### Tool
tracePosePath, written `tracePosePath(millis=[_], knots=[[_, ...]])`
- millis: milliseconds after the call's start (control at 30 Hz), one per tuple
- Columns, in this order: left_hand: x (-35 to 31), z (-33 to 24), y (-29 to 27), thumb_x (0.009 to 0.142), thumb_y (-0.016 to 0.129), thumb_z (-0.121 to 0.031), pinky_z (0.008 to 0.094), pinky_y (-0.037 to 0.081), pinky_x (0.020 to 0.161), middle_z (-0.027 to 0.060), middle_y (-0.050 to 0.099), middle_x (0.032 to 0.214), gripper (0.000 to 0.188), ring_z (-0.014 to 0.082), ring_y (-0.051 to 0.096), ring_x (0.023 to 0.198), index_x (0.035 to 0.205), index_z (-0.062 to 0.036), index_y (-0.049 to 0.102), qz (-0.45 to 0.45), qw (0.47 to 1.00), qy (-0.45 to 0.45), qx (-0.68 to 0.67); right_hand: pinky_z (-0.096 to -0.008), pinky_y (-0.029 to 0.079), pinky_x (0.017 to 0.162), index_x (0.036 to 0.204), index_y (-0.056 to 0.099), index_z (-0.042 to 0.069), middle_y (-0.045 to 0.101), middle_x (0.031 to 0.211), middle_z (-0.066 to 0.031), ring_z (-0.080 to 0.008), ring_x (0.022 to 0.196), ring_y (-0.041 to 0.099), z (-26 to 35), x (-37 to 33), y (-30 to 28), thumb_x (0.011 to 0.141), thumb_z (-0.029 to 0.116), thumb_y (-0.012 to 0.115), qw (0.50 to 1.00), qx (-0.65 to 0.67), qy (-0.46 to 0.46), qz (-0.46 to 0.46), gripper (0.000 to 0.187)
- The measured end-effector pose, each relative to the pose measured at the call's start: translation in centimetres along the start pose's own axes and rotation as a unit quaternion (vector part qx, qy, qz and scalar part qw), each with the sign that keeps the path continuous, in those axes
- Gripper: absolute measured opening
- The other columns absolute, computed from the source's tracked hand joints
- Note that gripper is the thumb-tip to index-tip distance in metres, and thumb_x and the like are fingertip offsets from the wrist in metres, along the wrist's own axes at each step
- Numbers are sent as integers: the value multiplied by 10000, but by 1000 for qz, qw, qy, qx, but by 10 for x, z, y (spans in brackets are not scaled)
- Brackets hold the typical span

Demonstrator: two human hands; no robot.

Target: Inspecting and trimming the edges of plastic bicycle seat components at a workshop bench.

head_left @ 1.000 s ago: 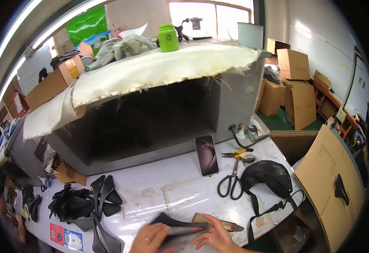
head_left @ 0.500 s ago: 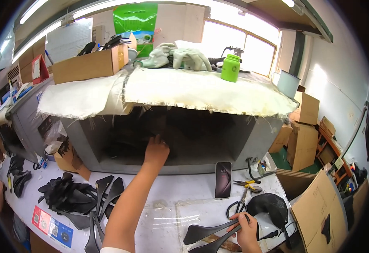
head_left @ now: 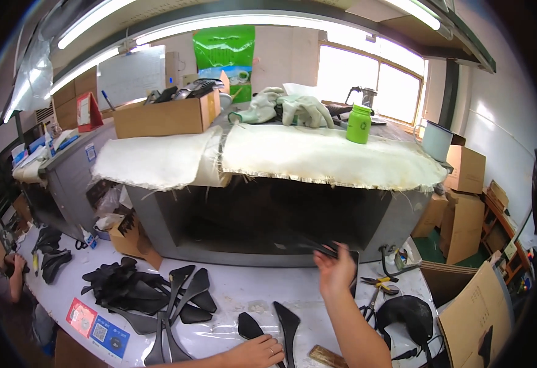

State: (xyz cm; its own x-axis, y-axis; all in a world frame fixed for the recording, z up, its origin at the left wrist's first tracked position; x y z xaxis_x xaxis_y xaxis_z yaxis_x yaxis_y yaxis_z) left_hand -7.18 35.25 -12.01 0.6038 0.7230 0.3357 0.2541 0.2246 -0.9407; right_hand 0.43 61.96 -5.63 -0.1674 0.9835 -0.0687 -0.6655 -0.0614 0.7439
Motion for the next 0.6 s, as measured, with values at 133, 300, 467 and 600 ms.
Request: tracePosePath(millis=[133, 300, 467, 600], knots=[[-23, -13, -6, 796, 657, -93, 487, 431, 1081, 153, 614, 1166, 252, 353, 580, 1189, 1046, -61, 642, -90, 976, -197, -23, -420, 625, 835, 1332, 455, -36, 646, 1129, -211, -353, 1011, 722, -80, 28, 17, 1039, 150, 587, 987, -17, 146, 62, 371], [-41, -10, 1, 815, 661, -103, 563, 391, 1111, 144, 627, 1171, 261, 339, 569, 1224, 1073, -61, 661, -184, 942, -276, 42, -403, 590, 925, 1516, 335, -2, 553, 1326, -200, -332, 1144, 659, -78, -11, 41, 1008, 44, 555, 986, -165, -14, 27, 555], [-37, -3, 6, 828, 667, -125, 625, 351, 1131, 143, 623, 1190, 282, 334, 548, 1262, 1098, -46, 667, -191, 935, -299, 9, -354, 582, 882, 1258, 587, 7, 606, 1264, -127, -226, 1114, 664, -109, 33, 91, 957, -8, 588, 951, -231, -108, 173, 301], [-38, -4, 11, 832, 654, -144, 655, 347, 1117, 164, 613, 1194, 288, 354, 540, 1269, 1098, -33, 660, -193, 931, -308, -3, -395, 580, 890, 1285, 618, 49, 612, 1311, -136, -270, 1124, 675, -162, 77, 149, 947, 99, 667, 797, -465, -168, 347, 345]])
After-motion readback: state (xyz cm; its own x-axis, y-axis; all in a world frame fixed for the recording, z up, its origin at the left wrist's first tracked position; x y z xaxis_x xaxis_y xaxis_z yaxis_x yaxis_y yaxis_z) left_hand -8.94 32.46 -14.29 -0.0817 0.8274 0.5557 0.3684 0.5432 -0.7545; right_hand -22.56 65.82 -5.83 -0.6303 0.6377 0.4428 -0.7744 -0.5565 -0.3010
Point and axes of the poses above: each hand's wrist, its own x-axis towards the middle knuckle, its own y-axis out of the palm, z = x × y, the point moved 4 cm from there along x, towards the middle knuckle
